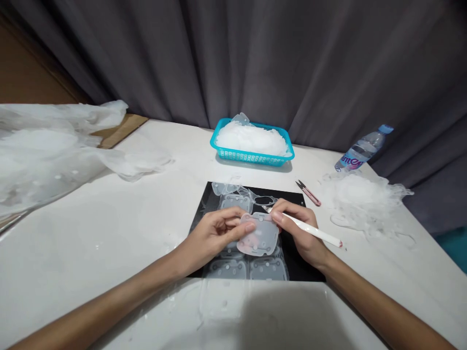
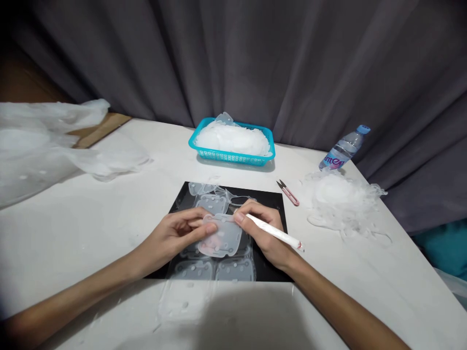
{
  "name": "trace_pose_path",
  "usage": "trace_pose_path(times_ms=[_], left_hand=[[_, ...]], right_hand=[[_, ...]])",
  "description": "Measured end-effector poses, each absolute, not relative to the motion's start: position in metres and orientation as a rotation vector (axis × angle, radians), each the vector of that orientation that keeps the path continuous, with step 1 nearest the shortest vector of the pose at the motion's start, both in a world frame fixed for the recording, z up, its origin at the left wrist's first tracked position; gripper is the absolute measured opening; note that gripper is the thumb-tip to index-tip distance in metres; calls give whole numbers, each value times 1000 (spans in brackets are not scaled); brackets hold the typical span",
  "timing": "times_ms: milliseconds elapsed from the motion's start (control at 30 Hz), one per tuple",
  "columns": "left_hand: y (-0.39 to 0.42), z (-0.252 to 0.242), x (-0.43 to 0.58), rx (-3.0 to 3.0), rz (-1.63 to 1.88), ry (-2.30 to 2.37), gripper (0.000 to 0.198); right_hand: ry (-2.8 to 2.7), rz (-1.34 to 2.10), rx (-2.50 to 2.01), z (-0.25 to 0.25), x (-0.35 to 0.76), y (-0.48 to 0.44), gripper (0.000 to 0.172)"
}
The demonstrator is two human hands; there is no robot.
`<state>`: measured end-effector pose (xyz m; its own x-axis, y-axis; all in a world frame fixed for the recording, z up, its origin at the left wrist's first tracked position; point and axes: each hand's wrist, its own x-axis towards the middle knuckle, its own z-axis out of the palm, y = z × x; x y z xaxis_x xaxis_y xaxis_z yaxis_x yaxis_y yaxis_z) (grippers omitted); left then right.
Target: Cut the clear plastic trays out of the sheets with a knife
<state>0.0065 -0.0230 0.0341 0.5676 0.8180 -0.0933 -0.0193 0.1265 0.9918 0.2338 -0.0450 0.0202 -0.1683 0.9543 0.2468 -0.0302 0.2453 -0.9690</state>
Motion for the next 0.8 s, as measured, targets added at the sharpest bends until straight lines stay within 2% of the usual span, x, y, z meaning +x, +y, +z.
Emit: trace_pose_path(times_ms=[333,800], left_hand=[[-24,35,6,1329,703,768,19],[-25,33,8,1272,709,751,22]], right_hand=[[-1429,1150,-922,18,235,-46,21],[-1432,1130,-1036,24,235,-46,11]])
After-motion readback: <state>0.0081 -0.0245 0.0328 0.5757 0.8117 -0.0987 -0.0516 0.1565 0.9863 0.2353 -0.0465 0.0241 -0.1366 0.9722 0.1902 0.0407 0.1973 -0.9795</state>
